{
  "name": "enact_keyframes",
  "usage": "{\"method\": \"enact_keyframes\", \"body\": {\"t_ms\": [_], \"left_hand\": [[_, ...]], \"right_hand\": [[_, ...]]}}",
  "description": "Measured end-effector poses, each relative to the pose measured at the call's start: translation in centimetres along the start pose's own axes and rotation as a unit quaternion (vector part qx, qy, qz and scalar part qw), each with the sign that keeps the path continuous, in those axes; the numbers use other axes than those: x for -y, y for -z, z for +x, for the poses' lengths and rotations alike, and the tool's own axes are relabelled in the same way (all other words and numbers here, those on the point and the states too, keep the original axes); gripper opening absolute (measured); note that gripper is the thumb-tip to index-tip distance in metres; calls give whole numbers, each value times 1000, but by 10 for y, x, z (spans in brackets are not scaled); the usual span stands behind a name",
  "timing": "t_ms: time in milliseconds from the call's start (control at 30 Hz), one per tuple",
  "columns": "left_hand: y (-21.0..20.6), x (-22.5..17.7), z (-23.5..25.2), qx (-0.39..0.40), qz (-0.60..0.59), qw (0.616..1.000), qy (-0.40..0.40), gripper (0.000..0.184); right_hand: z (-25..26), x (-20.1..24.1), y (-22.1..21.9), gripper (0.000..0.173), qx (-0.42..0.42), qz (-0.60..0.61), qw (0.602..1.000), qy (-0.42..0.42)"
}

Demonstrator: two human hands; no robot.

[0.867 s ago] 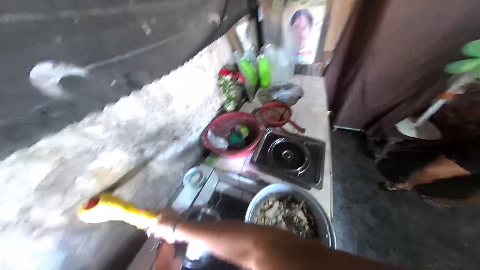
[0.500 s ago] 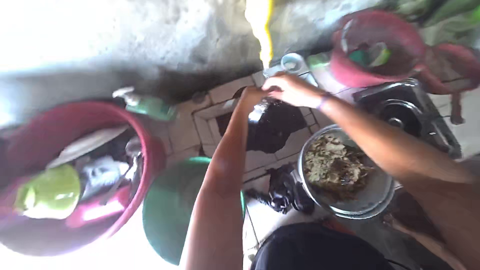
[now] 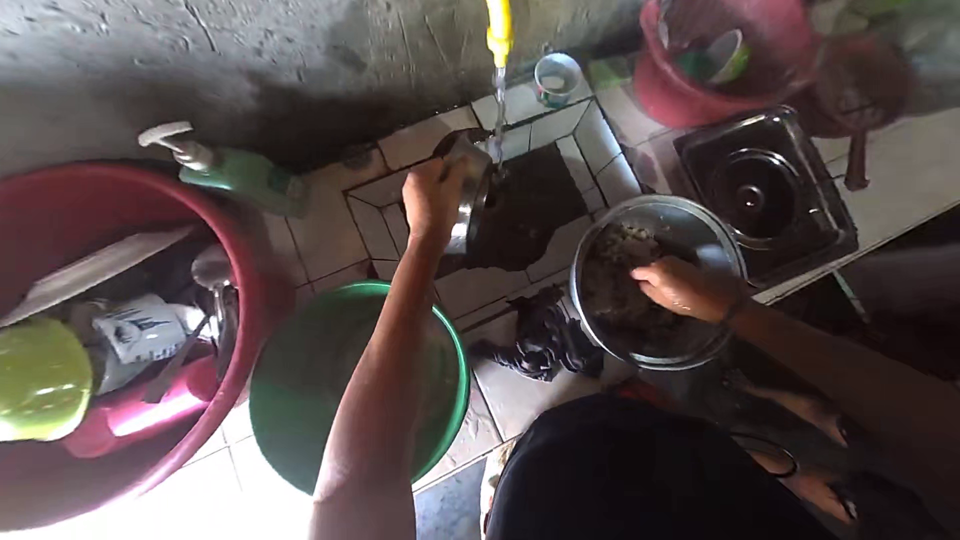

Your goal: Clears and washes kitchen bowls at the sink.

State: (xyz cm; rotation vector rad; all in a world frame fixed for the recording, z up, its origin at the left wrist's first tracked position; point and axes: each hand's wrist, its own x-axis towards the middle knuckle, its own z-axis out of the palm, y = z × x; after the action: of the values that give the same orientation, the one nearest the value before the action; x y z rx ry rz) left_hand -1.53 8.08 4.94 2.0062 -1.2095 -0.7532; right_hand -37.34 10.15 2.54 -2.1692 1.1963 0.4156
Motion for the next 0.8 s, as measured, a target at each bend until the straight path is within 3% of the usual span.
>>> {"method": "enact_keyframes", "body": {"t_ms": [100,133,233,333,400,467,600,800], "left_hand": [[-2,5,-26,-32,-69,997,20,42],[-4,4,-34,-37,-92,995,25,42],[-16,3,-57,-59,-155,986,20,38],[-27,0,-74,-131,-219,967,-3,36],[-40,-12,-96,-163,-242,956,-36,34],[-58,-29,-122,-141,-202,966,-81,38],[-112,-39,-135,-174,-120,970,-120,33],[-151,-32,-142,-200,-70,963,-168,33]], "right_hand": [[11,11,-23,43,64,-23,997,-30],[13,9,-33,49,51,-22,998,-11],[12,5,-55,39,-27,-58,997,44],[-5,16,-44,35,-40,-72,995,-56],[-10,16,-41,46,-2,-71,991,-113],[-4,13,-54,63,24,-68,990,-125],[7,6,-73,40,-6,-89,992,-92],[-3,8,-50,52,65,-57,989,-124]]}}
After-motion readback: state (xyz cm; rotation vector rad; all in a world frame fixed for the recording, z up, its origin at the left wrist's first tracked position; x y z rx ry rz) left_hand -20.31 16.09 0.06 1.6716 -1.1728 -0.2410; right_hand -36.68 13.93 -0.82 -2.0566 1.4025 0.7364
